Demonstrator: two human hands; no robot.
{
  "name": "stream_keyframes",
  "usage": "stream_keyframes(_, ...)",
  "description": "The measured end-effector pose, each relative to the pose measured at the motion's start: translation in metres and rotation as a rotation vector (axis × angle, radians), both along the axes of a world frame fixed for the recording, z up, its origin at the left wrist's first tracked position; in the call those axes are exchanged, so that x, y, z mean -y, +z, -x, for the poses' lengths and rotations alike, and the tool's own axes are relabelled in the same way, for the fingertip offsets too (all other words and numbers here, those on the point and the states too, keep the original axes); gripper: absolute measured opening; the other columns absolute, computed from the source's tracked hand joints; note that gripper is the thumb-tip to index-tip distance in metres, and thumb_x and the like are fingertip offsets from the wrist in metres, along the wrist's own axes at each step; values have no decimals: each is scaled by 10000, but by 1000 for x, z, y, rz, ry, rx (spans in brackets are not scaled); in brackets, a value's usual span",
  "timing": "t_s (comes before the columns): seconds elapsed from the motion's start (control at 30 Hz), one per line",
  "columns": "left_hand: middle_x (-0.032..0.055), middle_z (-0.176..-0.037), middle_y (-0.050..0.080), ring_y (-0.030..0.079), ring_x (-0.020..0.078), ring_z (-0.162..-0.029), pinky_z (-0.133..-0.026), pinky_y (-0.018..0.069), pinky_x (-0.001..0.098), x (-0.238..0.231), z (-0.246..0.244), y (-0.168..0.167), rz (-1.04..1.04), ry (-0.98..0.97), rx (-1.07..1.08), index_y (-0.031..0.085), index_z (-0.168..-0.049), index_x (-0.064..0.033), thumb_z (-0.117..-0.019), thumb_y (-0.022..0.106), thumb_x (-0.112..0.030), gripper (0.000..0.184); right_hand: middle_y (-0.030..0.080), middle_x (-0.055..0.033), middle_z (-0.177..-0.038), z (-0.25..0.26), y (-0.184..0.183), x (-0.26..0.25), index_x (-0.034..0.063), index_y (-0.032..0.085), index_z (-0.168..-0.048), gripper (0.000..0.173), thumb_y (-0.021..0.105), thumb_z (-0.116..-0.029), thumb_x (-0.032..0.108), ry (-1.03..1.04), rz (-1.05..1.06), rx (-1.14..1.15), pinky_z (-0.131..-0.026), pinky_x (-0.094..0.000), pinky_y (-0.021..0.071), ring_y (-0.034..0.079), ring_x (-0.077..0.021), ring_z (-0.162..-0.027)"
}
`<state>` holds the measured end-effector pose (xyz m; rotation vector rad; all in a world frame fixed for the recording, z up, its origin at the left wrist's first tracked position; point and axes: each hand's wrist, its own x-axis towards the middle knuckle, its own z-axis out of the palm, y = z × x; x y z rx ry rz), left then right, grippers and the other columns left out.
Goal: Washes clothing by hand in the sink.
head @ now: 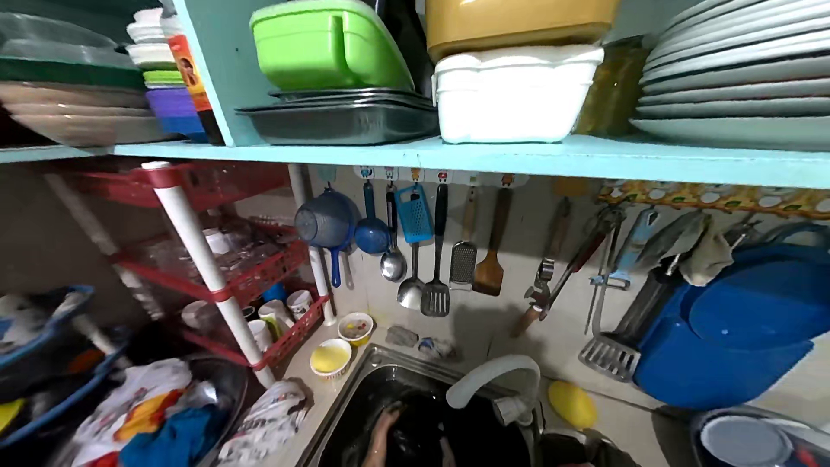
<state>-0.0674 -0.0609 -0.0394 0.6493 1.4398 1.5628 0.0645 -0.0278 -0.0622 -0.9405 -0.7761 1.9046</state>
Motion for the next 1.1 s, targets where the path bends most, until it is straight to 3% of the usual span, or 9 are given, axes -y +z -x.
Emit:
stream_keyframes(0.1, 162, -1413, 590, 580, 279, -1278, -1060, 481, 523, -1, -5, -28, 121, 96, 266, 467, -1498, -92, -1080, 426, -460, 558, 681, -127, -1183, 20, 14, -8, 19, 534, -1363, 372, 451, -1091, 259, 43, 74, 54, -892, -406, 573, 666, -176, -1039)
stream_keyframes(0.17, 115, -1230, 676, 658, 185, -1082, -923, 555, 412, 0, -16, -28, 93, 93, 302, 547, -1389, -80, -1107, 338, -423, 491, 664, -220, -1157, 35, 21, 0, -89, 620, -1207, 296, 640, -1001, 123, 74, -114, 258, -943, -469, 514, 626, -266, -1060)
stream_keyframes(0.3, 203, -1443, 536, 521, 232, -1307, -1122, 400, 386, 10, -15, -22, 4, 64, 89, 464, -1455, 42, -1128, 325, -241, 454, 706, -225, -1021, 43, 30, 19, -61, 697, -1017, 305, 770, -906, 214, 157, -519, 595, -918, -516, 522, 672, -325, -1004)
stream_keyframes(0.4, 187, -1521, 471, 480, 175, -1359, -1142, 361, 295, 6, -15, -15, 43, -27, 22, 354, -1535, 29, -1134, 231, -182, 469, 716, -247, -1065, 42, 28, 19, -61, 719, -1038, 364, 701, -956, 293, 179, -663, 813, -934, -553, 533, 694, -385, -1035)
stream_keyframes(0.5, 121, -1228, 622, 607, 117, -1042, -912, 510, 283, -4, -28, -9, 47, 34, 201, 492, -1408, -22, -1138, 261, -281, 439, 716, -251, -1095, 41, 29, 7, -66, 720, -1068, 311, 608, -997, 215, 157, -713, 988, -912, -563, 542, 705, -400, -1023)
stream_keyframes(0.7, 277, -1540, 408, 384, 408, -1439, -1143, 335, 612, 5, -37, -2, 489, 61, 24, 420, -1499, 22, -1026, 556, -514, 728, 695, -220, -1235, 5, 5, -37, 1, 661, -1280, 493, 423, -1096, 392, 334, -498, 1240, -1014, -561, 505, 664, -373, -1178)
stream_keyframes(0.8, 283, -1409, 548, 510, 388, -1334, -1113, 396, 561, 14, -22, 7, 357, 23, -255, 539, -1404, 38, -1010, 639, -393, 592, 685, -270, -1198, -30, 17, -41, -45, 663, -1231, 590, 551, -1033, 500, 341, -484, 1122, -1012, -572, 499, 659, -408, -1151)
stream_keyframes(0.93, 224, -1213, 645, 602, 272, -1117, -1002, 469, 447, 27, 7, 40, 207, 104, -365, 644, -1204, 67, -1020, 631, -175, 304, 629, -301, -1273, -68, 61, -39, -84, 604, -1286, 535, 652, -1006, 369, 497, -648, 1036, -1083, -524, 455, 605, -400, -1229)
stream_keyframes(1.1, 250, -1237, 621, 619, 309, -1065, -924, 518, 491, 37, 64, 75, 167, 260, -253, 598, -1282, 56, -1042, 599, -192, 345, 609, -293, -1309, -109, 104, -43, -45, 619, -1287, 462, 643, -1016, 329, 510, -667, 1162, -1064, -569, 451, 589, -420, -1240)
